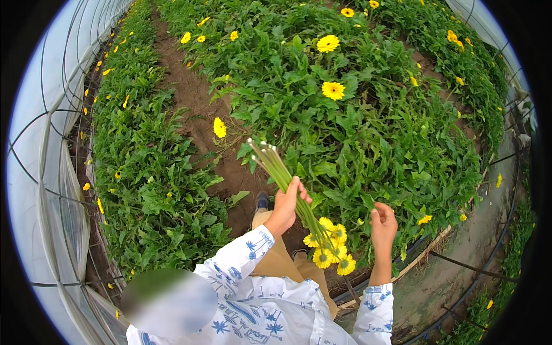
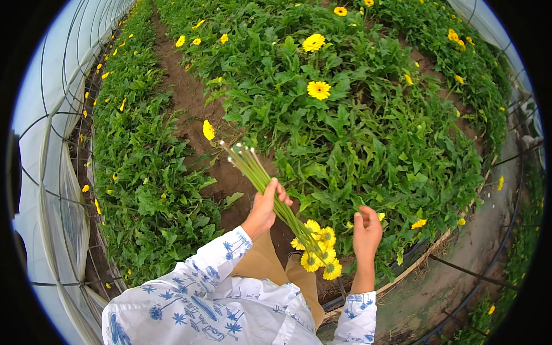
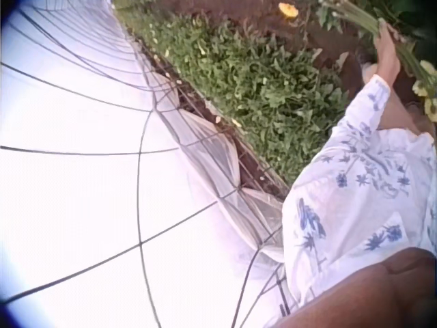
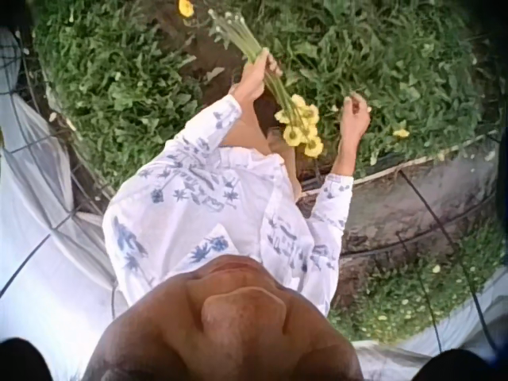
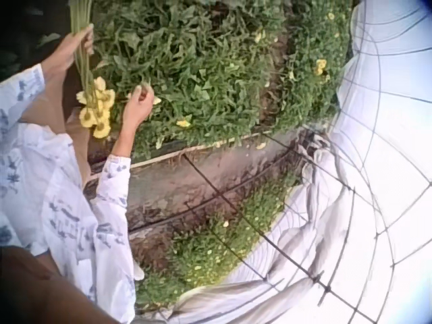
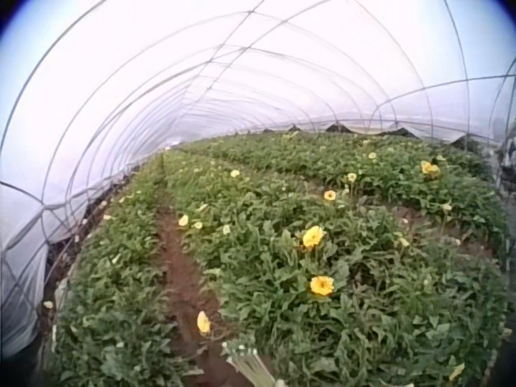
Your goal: The person walks through a greenhouse and repeatedly plucks yellow flowers by hand, gathering them into a growing bunch held in the left hand. The person moves between rows of plants, selecting and adding flowers to the bunch throughout the clip.
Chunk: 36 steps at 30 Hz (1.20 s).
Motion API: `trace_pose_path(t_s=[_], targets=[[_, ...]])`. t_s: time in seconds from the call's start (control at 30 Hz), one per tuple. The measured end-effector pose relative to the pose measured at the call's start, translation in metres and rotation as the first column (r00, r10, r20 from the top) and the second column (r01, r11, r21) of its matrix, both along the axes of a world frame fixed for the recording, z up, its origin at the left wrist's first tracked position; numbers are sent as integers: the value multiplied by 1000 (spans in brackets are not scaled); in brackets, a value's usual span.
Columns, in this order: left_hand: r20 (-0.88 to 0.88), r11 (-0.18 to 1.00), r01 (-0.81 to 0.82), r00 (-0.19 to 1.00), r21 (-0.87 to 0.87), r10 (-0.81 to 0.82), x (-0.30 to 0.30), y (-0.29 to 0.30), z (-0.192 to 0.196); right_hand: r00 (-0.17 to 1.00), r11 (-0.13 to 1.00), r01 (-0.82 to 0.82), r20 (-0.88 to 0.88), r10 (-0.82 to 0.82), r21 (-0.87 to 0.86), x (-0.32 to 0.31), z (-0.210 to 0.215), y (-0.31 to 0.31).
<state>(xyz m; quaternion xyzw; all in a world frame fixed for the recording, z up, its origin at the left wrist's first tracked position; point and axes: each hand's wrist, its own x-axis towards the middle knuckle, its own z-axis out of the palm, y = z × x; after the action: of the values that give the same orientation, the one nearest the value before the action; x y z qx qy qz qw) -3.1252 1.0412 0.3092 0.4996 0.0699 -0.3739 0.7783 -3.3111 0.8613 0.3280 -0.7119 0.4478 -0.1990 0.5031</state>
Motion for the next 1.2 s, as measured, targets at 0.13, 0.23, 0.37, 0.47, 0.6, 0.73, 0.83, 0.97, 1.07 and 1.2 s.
trace_pose_path(t_s=[0.13,0.23,0.37,0.47,0.6,0.73,0.83,0.97,1.07,1.2], targets=[[-43,979,-199,979,31,200,66,42,-7,994,991,-82,-57,89,107,49,-30,14],[-68,941,-335,939,56,338,128,88,-13,980,942,-179,-30,196,284,130,-58,49],[27,894,-437,899,101,436,219,152,-11,971,781,-183,-16,240,597,254,-85,112],[118,870,-481,875,110,469,286,198,-12,976,677,-168,23,219,716,337,-126,145],[135,810,-567,824,150,551,359,251,-41,988,577,-27,-66,140,817,441,-188,168],[124,778,-590,807,216,578,413,265,-73,973,499,145,-214,83,855,511,-255,172],[86,762,-605,793,229,603,438,270,-101,964,289,258,-228,-135,922,550,-288,168],[41,791,-571,816,220,577,457,253,-129,804,-189,213,-281,-524,959,550,-365,114],[33,765,-588,798,263,602,452,251,-148,683,-144,-195,29,-730,970,542,-365,122],[14,724,-612,766,318,642,433,251,-171,782,-140,-127,12,-623,982,552,-368,128]])
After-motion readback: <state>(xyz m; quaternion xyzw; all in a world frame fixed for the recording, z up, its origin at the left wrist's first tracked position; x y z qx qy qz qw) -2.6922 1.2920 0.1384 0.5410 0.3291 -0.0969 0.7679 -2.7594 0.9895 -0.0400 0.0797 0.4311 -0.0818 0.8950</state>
